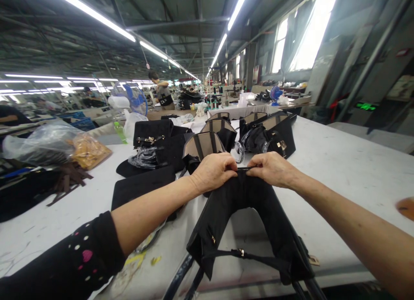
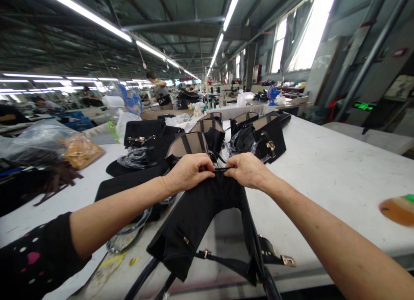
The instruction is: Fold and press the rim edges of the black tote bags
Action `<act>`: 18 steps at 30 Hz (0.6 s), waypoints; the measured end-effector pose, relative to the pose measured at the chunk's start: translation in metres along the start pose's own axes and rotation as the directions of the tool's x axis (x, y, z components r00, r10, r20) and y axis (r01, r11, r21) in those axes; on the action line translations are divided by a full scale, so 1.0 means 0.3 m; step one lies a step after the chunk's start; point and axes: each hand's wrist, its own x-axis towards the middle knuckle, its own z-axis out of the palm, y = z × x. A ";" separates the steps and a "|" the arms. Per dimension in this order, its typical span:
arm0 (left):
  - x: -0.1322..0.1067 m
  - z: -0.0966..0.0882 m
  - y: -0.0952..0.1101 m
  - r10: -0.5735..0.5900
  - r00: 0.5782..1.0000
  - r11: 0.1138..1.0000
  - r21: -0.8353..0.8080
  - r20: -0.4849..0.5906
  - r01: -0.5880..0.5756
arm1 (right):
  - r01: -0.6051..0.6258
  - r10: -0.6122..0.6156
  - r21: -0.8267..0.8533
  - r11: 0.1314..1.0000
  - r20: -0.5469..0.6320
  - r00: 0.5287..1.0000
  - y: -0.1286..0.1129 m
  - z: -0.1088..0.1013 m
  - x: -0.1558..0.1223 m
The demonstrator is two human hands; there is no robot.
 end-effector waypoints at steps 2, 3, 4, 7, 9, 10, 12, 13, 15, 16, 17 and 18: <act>0.003 0.002 0.002 -0.028 1.000 1.000 0.006 0.005 0.028 | 0.001 -0.001 0.003 1.000 -0.002 1.000 0.003 0.001 0.001; 0.004 0.003 0.004 -0.040 0.999 0.999 0.007 0.009 0.040 | 0.003 -0.002 0.006 1.000 -0.002 1.000 0.005 0.001 0.002; 0.004 0.003 0.005 -0.050 0.999 0.999 0.006 0.012 0.050 | 0.004 -0.004 0.010 1.000 -0.004 1.000 0.007 0.001 0.002; 0.006 0.003 0.010 -0.067 0.998 0.998 -0.013 0.012 0.067 | 0.009 -0.009 0.012 1.000 -0.006 1.000 0.011 0.000 0.000; 0.008 0.002 0.013 -0.077 0.997 0.997 -0.015 0.014 0.077 | 0.011 -0.011 0.005 1.000 -0.002 1.000 0.009 -0.002 -0.002; 0.009 0.002 0.015 -0.083 0.996 0.996 -0.011 0.019 0.083 | 0.012 -0.012 -0.001 1.000 0.001 1.000 0.007 -0.003 -0.003; 0.011 0.001 0.018 -0.091 0.995 0.996 0.000 0.034 0.091 | 0.013 -0.013 -0.011 1.000 0.009 1.000 0.002 -0.007 -0.004; 0.013 0.001 0.020 -0.090 0.995 0.996 0.002 0.042 0.090 | 0.015 -0.015 -0.014 1.000 0.016 1.000 0.001 -0.008 -0.004; 0.016 0.002 0.022 -0.082 0.995 0.997 -0.005 0.056 0.082 | 0.017 -0.017 -0.012 1.000 0.032 0.999 0.002 -0.011 -0.003; 0.017 0.002 0.024 -0.077 0.995 0.997 -0.011 0.063 0.077 | 0.017 -0.017 -0.007 1.000 0.039 0.999 0.005 -0.012 -0.002; 0.019 0.002 0.025 -0.073 0.995 0.997 -0.017 0.069 0.074 | 0.015 -0.015 0.002 1.000 0.048 0.999 0.010 -0.013 -0.001; 0.020 0.003 0.026 -0.071 0.995 0.997 -0.023 0.075 0.073 | 0.010 -0.010 0.013 1.000 0.057 0.998 0.016 -0.013 0.000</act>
